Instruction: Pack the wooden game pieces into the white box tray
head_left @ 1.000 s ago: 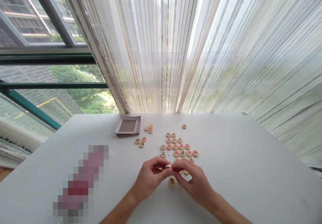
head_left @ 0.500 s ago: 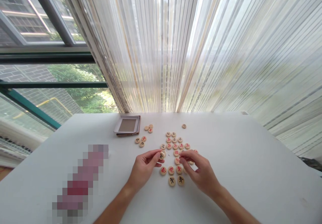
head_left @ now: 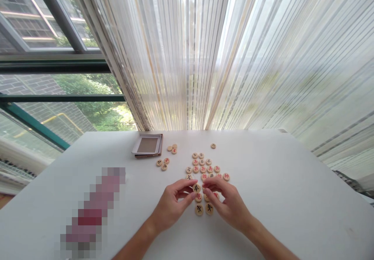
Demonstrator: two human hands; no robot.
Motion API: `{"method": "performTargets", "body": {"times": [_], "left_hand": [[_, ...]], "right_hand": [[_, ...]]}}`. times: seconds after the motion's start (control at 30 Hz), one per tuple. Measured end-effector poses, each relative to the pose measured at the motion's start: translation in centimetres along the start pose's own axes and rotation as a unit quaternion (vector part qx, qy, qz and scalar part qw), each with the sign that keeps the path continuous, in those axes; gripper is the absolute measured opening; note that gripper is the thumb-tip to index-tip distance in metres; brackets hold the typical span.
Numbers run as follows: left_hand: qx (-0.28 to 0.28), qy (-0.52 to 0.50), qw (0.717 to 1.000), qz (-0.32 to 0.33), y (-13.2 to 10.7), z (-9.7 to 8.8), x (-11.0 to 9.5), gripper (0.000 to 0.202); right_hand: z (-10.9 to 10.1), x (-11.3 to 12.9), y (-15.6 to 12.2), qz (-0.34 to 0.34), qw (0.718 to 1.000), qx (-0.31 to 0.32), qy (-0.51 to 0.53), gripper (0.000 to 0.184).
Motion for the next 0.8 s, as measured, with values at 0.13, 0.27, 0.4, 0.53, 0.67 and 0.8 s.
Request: {"method": "performTargets", "body": {"times": [0.13, 0.27, 0.4, 0.53, 0.67, 0.8], "left_hand": [[0.056, 0.097, 0.989, 0.092, -0.6, 1.2, -1.1, 0.030], [0.079, 0.167, 0.973, 0.142, -0.9, 1.6, -1.4, 0.026], [0.095, 0.213, 0.963, 0.137, -1.0, 1.9, -1.6, 0.018], [0.098, 0.222, 0.962, 0.124, -0.9, 1.7, -2.2, 0.023], [0.091, 0.226, 0.962, 0.121, -0.6, 0.2, -2.8, 0.026], [0.017, 0.232, 0.969, 0.089, -0.1, -2.5, -2.8, 0.027]], "right_hand": [[0.7, 0.6, -0.1, 0.012, 0.998, 0.036, 0.041, 0.006], [1.2, 0.0, -0.4, 0.032, 0.998, 0.028, 0.035, 0.011], [1.5, -0.1, -0.9, 0.021, 1.000, 0.013, 0.006, 0.017], [1.7, 0.7, -1.3, -0.007, 1.000, 0.017, -0.024, 0.012], [2.0, 1.6, -1.6, -0.038, 0.998, 0.031, -0.044, 0.007], [2.1, 2.3, -1.9, -0.066, 0.993, 0.048, -0.083, 0.010]]}}
Point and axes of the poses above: each hand's wrist, its own y-axis towards the middle knuckle, its own z-axis out of the palm, x = y × z, the point moved 5 cm from there along y, towards the middle knuckle, and after that the axes turned 12 degrees about -y, right-handed, at the moved point
